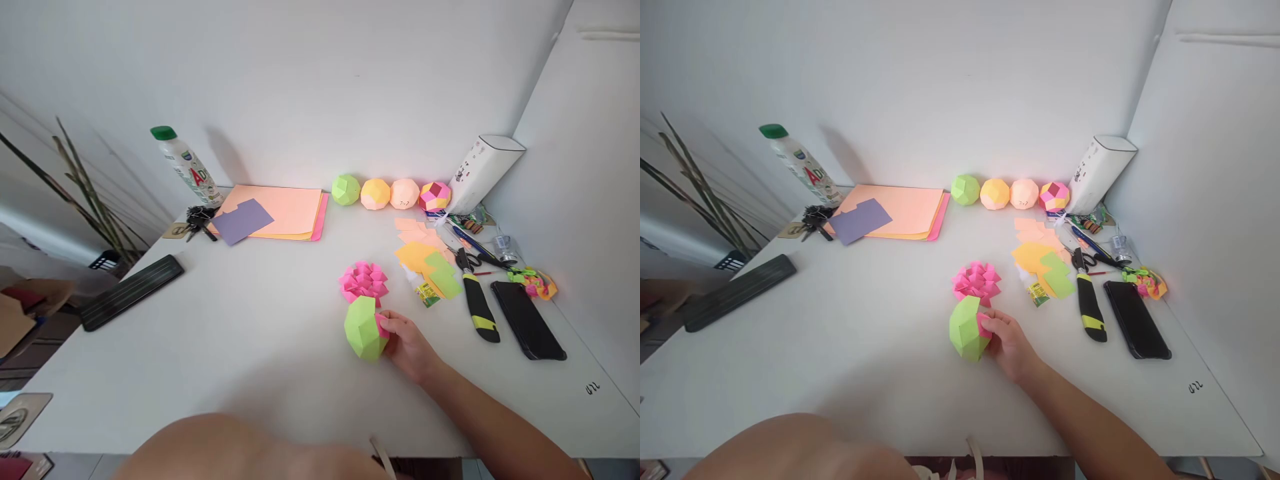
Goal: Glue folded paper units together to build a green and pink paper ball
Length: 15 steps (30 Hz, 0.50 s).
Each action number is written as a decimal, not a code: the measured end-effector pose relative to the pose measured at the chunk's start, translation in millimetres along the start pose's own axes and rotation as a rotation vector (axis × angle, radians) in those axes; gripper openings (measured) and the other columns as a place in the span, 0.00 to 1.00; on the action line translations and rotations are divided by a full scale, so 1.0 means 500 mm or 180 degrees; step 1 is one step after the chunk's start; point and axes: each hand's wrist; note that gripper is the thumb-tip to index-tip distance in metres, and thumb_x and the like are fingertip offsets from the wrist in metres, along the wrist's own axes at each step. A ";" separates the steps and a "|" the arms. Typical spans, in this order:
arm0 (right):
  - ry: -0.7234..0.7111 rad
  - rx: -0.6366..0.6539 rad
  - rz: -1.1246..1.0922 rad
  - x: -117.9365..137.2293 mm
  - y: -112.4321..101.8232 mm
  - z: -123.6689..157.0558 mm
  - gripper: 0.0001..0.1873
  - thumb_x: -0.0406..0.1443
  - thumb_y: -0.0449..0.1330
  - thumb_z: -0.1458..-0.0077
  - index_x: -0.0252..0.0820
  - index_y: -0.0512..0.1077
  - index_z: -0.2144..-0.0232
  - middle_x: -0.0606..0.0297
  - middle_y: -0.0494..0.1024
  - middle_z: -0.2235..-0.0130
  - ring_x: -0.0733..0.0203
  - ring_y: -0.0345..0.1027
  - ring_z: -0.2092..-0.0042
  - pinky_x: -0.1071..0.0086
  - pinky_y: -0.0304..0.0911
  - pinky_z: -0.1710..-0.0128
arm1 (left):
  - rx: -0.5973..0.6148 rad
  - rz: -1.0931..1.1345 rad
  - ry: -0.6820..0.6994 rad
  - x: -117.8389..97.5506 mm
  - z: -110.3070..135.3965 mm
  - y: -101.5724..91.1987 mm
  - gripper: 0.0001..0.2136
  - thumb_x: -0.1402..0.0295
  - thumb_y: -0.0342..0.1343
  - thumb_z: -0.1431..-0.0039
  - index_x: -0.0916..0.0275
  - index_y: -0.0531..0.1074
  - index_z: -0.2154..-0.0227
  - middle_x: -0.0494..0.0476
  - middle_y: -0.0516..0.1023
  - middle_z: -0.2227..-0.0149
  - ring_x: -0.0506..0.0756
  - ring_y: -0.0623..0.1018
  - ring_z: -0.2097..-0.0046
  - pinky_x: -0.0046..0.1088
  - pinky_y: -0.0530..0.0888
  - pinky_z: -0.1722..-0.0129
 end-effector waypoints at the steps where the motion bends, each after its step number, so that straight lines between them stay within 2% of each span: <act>1: -0.0089 -0.0022 -0.0028 -0.002 0.003 0.002 0.13 0.39 0.65 0.55 0.40 0.66 0.79 0.69 0.66 0.75 0.66 0.58 0.72 0.72 0.56 0.71 | -0.0372 0.0162 -0.0201 -0.006 -0.011 -0.015 0.09 0.53 0.52 0.47 0.40 0.77 0.69 0.52 0.76 0.76 0.61 0.73 0.71 0.37 0.70 0.75; 2: -0.0220 -0.0054 -0.0062 -0.004 0.007 0.005 0.13 0.39 0.66 0.55 0.40 0.66 0.79 0.70 0.66 0.75 0.66 0.58 0.72 0.72 0.56 0.71 | -0.0776 0.0302 -0.0405 -0.006 -0.019 -0.023 0.08 0.53 0.53 0.47 0.42 0.77 0.70 0.53 0.76 0.76 0.61 0.73 0.70 0.38 0.69 0.73; 5: -0.0647 -0.0126 -0.0056 -0.015 0.019 0.013 0.12 0.39 0.67 0.55 0.41 0.67 0.77 0.71 0.67 0.75 0.67 0.58 0.72 0.72 0.56 0.71 | -0.0998 0.0356 -0.0501 0.025 -0.032 -0.006 0.14 0.56 0.49 0.42 0.53 0.78 0.69 0.59 0.75 0.75 0.60 0.72 0.71 0.38 0.68 0.70; 6: -0.0772 -0.0153 -0.0024 -0.020 0.022 0.016 0.12 0.40 0.67 0.54 0.41 0.68 0.77 0.71 0.67 0.75 0.67 0.58 0.72 0.72 0.56 0.71 | -0.1054 0.0391 -0.0543 0.041 -0.038 0.007 0.17 0.57 0.46 0.39 0.56 0.77 0.73 0.59 0.73 0.79 0.57 0.71 0.73 0.36 0.68 0.71; 7: -0.0889 -0.0204 0.0012 -0.025 0.026 0.018 0.11 0.40 0.67 0.53 0.41 0.69 0.76 0.71 0.68 0.75 0.67 0.59 0.72 0.71 0.56 0.70 | -0.0961 0.0645 -0.0835 0.059 -0.045 0.022 0.19 0.56 0.46 0.39 0.59 0.76 0.76 0.57 0.70 0.81 0.55 0.69 0.76 0.34 0.67 0.73; 8: -0.0984 -0.0259 0.0049 -0.030 0.029 0.019 0.11 0.40 0.66 0.53 0.42 0.69 0.75 0.71 0.69 0.74 0.66 0.60 0.71 0.71 0.57 0.68 | -0.0666 0.1077 -0.1288 0.075 -0.052 0.037 0.20 0.55 0.46 0.39 0.62 0.76 0.76 0.58 0.71 0.79 0.54 0.70 0.77 0.32 0.67 0.75; 9: -0.1056 -0.0315 0.0083 -0.035 0.031 0.020 0.10 0.40 0.66 0.52 0.42 0.70 0.74 0.70 0.70 0.73 0.66 0.61 0.70 0.70 0.58 0.67 | -0.0404 0.1685 -0.1744 0.088 -0.059 0.051 0.20 0.53 0.46 0.40 0.63 0.76 0.71 0.60 0.74 0.74 0.53 0.71 0.76 0.30 0.67 0.77; 10: -0.1103 -0.0364 0.0107 -0.040 0.033 0.021 0.10 0.40 0.66 0.52 0.42 0.71 0.74 0.70 0.71 0.73 0.66 0.62 0.69 0.70 0.58 0.66 | -0.0246 0.2313 -0.2050 0.099 -0.064 0.062 0.20 0.52 0.47 0.41 0.63 0.75 0.63 0.62 0.75 0.67 0.54 0.74 0.74 0.30 0.69 0.77; 11: -0.1116 -0.0409 0.0115 -0.043 0.035 0.022 0.10 0.40 0.66 0.51 0.42 0.71 0.74 0.70 0.71 0.72 0.66 0.62 0.68 0.70 0.59 0.66 | -0.0170 0.2819 -0.2156 0.107 -0.069 0.070 0.19 0.52 0.50 0.42 0.62 0.73 0.57 0.63 0.74 0.60 0.58 0.76 0.67 0.33 0.72 0.73; 13: -0.1014 -0.0419 0.0151 -0.047 0.036 0.023 0.10 0.41 0.66 0.52 0.42 0.71 0.74 0.69 0.72 0.71 0.65 0.64 0.68 0.70 0.60 0.67 | -0.0370 0.3481 -0.2102 0.117 -0.073 0.075 0.17 0.56 0.52 0.42 0.64 0.72 0.56 0.65 0.73 0.57 0.61 0.74 0.55 0.37 0.73 0.61; 15: -0.0896 -0.0404 0.0289 -0.047 0.037 0.025 0.10 0.41 0.67 0.52 0.42 0.72 0.73 0.68 0.74 0.70 0.64 0.66 0.68 0.70 0.61 0.68 | -0.0740 0.3809 -0.2027 0.123 -0.076 0.067 0.15 0.62 0.53 0.41 0.64 0.72 0.55 0.65 0.74 0.57 0.59 0.73 0.54 0.37 0.70 0.54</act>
Point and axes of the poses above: each hand's wrist, its own z-axis away from the middle knuckle, its own y-axis out of the palm, x = y × z
